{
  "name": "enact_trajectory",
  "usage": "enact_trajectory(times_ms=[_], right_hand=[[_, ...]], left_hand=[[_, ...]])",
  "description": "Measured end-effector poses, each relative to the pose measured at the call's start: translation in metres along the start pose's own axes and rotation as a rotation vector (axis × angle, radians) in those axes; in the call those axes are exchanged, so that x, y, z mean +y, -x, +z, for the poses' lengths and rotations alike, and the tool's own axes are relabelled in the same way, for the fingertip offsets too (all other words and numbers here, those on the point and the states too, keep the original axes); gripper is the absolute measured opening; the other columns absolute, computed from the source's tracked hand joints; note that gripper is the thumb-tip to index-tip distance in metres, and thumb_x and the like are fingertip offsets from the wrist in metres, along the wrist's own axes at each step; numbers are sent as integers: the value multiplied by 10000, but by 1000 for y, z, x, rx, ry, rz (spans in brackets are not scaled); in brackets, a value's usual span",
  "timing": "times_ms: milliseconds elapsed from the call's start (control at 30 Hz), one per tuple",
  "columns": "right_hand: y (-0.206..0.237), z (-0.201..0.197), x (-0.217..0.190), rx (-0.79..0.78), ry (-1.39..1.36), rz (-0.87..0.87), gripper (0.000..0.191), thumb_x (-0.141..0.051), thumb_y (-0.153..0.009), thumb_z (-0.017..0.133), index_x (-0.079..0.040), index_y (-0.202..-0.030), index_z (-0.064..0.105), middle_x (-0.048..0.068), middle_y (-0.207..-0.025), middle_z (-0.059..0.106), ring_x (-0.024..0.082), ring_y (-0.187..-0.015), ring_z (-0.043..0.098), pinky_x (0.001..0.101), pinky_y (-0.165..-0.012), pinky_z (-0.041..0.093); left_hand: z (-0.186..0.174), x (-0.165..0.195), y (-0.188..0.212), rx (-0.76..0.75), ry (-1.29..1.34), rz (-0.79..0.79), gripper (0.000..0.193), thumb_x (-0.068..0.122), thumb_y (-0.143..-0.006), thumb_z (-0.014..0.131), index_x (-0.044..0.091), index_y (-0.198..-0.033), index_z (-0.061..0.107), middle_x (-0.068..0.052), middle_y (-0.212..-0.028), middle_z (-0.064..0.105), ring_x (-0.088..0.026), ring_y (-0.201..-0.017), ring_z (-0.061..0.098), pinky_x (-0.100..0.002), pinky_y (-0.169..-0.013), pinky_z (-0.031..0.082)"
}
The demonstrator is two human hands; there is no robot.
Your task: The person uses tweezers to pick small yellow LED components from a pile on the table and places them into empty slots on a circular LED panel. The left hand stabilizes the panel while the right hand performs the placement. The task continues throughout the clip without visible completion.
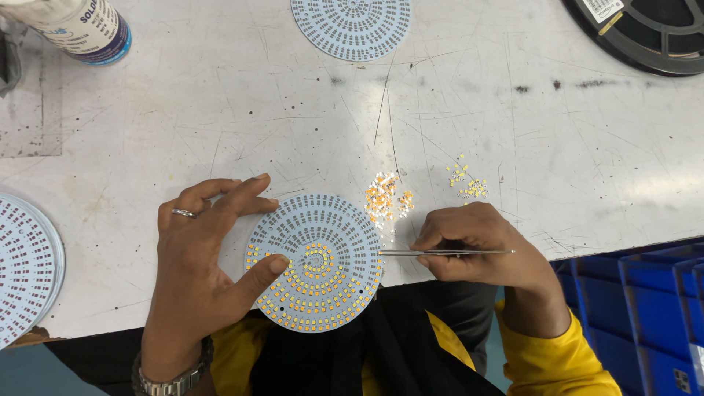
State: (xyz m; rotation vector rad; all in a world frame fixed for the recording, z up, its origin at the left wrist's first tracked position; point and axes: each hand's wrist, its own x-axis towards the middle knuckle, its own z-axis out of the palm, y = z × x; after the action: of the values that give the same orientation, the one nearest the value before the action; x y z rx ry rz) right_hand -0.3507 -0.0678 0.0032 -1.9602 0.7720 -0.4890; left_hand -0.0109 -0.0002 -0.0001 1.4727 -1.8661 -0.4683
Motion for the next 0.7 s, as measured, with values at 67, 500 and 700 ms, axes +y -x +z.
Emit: enact_trajectory(times_ms=[67, 500, 700], right_hand=[[-1, 0, 0, -4, -3, -31, 100, -85, -812, 766, -54, -903, 740, 7, -753, 709, 81, -571, 629, 246, -493, 444], [9, -1, 6, 251, 68, 151, 70, -87, -794, 774, -46, -818, 723, -2, -635, 627, 58, -522, 509, 238, -469, 375], [8, 2, 6, 278, 108, 134, 83, -83, -790, 785, -39, -816, 719, -7, -646, 633, 47, -531, 525, 230, -474, 389]], left_hand=[[0, -1, 0, 1, -1, 3, 768, 613, -874, 657, 81, -1424, 588, -12, -1125, 778, -269, -1342, 542, -463, -1110, 274], [0, 0, 0, 4, -13, 6, 740, 561, -854, 685, 89, -1414, 584, -9, -1120, 770, -269, -1326, 536, -436, -1079, 281], [0, -1, 1, -12, -28, -4, 739, 547, -841, 690, 101, -1419, 575, 0, -1135, 765, -274, -1344, 517, -445, -1090, 275]])
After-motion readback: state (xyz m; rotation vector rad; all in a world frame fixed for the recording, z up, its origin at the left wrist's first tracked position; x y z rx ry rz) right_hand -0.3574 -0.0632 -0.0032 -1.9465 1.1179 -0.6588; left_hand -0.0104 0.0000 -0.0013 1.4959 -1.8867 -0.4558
